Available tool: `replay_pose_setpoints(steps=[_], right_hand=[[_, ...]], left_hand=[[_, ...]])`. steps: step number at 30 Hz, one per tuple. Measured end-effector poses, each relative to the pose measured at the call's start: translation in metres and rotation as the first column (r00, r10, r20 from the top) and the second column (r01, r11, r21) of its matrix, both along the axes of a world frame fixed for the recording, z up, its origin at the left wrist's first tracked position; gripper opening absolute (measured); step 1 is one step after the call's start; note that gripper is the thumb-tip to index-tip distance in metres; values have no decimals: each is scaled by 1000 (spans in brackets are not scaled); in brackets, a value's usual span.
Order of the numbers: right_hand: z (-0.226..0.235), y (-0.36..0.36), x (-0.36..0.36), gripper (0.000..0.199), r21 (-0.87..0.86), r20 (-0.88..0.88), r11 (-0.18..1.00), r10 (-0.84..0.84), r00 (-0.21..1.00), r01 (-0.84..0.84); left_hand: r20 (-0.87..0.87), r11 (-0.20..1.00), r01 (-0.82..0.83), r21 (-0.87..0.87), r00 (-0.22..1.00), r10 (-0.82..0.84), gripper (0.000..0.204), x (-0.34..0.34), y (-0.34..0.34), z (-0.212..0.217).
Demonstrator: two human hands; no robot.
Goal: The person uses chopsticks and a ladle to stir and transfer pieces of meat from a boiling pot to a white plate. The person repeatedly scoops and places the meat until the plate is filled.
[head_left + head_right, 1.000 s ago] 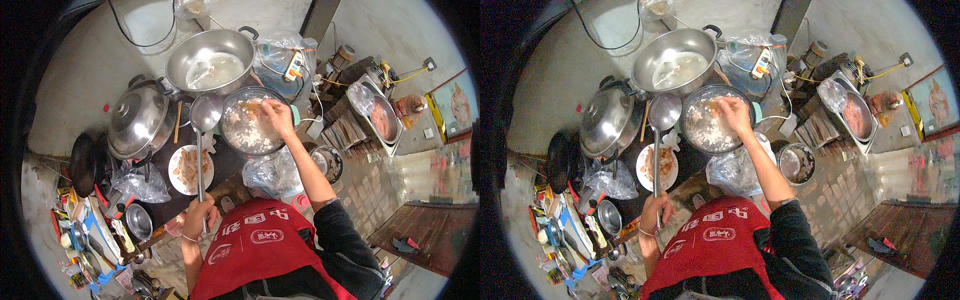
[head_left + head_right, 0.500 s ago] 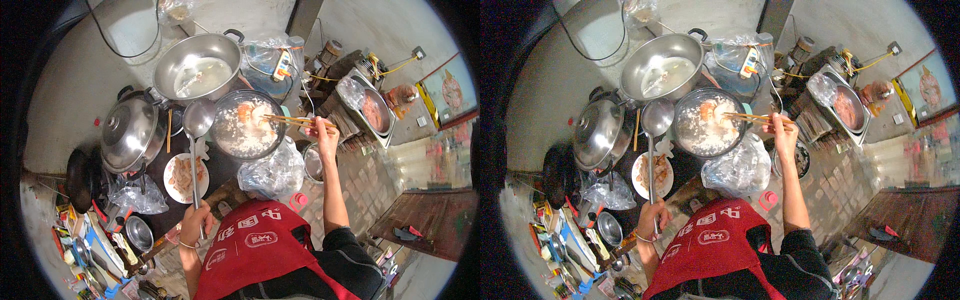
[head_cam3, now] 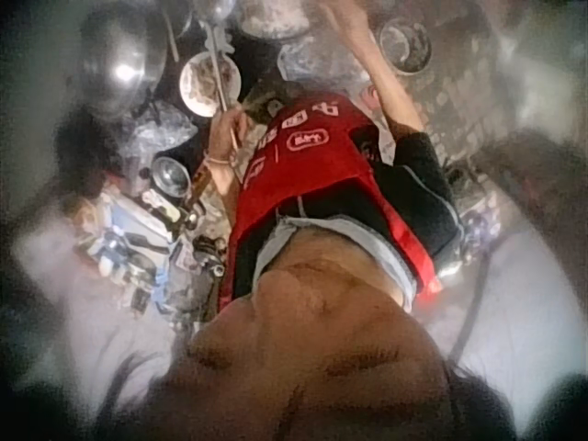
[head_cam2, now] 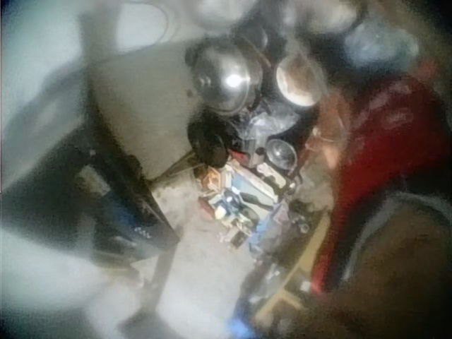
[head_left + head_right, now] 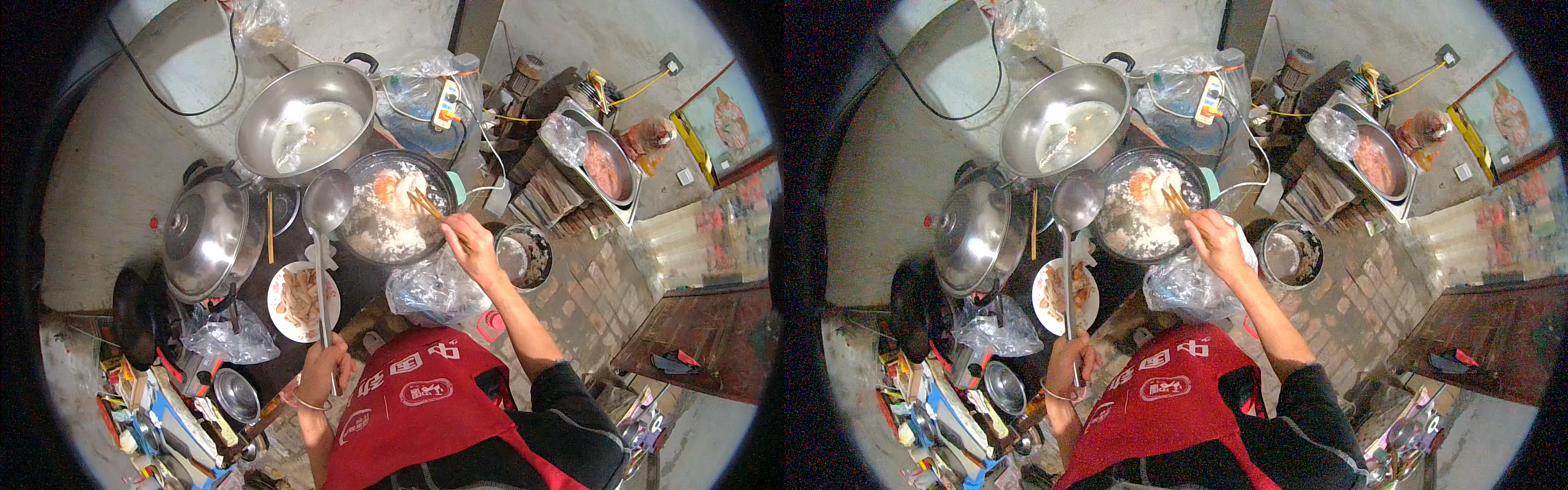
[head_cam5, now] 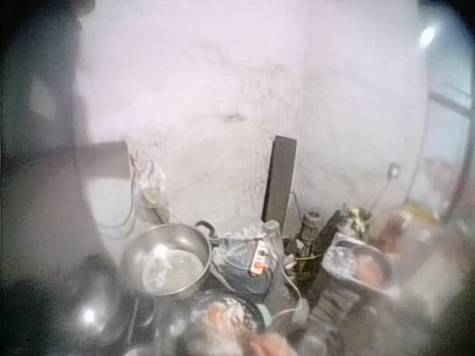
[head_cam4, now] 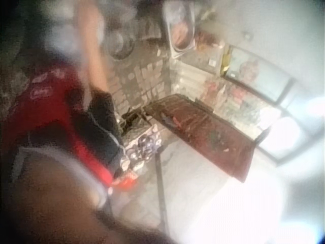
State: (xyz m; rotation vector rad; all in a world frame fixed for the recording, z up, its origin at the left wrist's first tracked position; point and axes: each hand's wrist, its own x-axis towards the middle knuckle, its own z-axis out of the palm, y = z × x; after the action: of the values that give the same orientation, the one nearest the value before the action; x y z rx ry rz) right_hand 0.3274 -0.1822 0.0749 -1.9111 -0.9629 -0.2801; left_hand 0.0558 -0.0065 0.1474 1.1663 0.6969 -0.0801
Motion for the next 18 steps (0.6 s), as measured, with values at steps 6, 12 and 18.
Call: replay_pose_setpoints(steps=[6, 12, 18], right_hand=[[-24, -1, 31, 20, 397, -750, 851, 87, 655, 343], [-25, -6, 54, 24, 462, -751, 741, 34, 659, 487], [-22, -8, 42, 21, 428, -787, 832, 151, 598, 354]], left_hand=[[28, 1000, 25, 13, 999, -25, 16, 5, 0, -3], [50, 997, 69, -18, 996, -68, 18, 17, -6, -4], [63, 994, 102, -27, 993, -100, 20, 33, -10, -14]])
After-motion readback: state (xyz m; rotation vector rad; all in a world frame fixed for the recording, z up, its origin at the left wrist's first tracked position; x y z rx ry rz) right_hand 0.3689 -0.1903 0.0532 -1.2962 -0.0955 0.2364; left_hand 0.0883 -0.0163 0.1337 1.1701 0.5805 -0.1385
